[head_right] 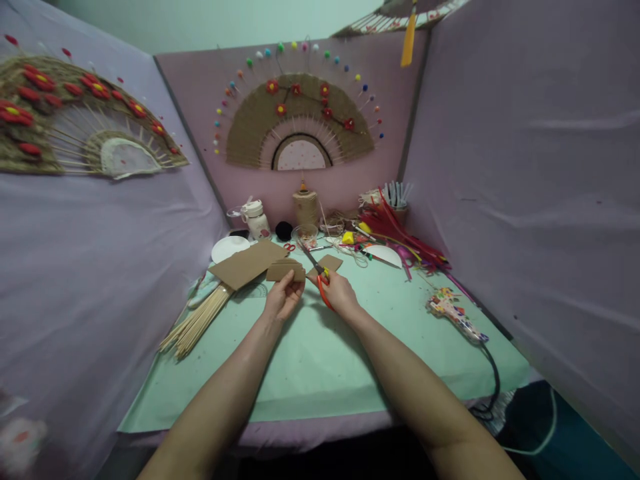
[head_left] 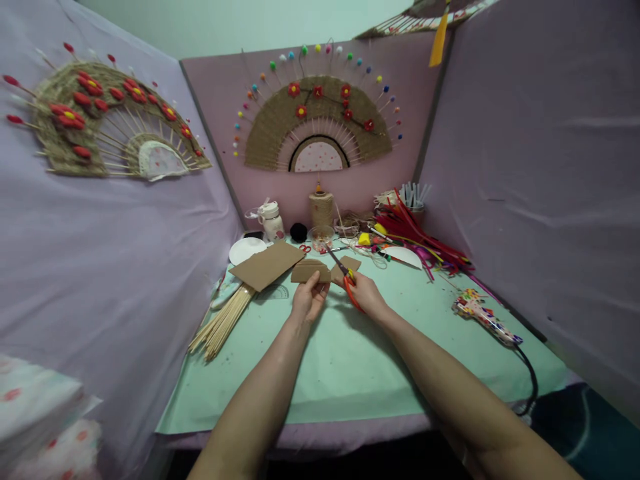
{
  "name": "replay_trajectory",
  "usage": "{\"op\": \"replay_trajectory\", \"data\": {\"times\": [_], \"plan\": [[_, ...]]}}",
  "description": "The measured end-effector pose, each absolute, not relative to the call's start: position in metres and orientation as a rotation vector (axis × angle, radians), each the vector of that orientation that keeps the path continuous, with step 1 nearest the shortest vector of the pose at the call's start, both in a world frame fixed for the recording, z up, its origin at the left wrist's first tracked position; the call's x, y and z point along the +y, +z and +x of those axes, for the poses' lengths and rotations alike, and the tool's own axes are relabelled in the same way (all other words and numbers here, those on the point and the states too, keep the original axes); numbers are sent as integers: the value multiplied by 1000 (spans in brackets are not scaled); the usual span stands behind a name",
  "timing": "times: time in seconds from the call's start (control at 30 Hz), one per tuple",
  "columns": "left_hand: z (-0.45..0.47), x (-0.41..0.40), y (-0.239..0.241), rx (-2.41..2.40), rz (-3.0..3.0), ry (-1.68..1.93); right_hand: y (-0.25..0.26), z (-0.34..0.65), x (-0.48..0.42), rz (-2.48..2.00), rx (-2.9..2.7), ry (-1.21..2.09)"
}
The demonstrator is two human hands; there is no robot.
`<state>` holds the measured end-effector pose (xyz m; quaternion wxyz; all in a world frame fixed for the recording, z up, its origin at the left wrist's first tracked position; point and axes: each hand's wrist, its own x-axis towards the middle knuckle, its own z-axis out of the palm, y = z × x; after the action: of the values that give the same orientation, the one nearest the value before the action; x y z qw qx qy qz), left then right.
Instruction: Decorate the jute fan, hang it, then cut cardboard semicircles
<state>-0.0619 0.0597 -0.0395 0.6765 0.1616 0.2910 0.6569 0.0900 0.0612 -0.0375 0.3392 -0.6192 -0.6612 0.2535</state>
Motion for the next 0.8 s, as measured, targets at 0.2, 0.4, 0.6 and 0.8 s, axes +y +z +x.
{"op": "replay_trajectory", "data": {"times": [0.2,0.4,0.6,0.8], "plan": [[-61,59,-40,674,431,1435,-41,93,70,-1466,-1518,836],[-60,59,-42,719,505,1428,-40,91,71,-1370,-1449,859],[-56,60,-43,787,580,1412,-37,93,71,-1313,-1420,840],[-57,56,-38,793,678,1371,-33,92,66,-1249,-1546,893]]}}
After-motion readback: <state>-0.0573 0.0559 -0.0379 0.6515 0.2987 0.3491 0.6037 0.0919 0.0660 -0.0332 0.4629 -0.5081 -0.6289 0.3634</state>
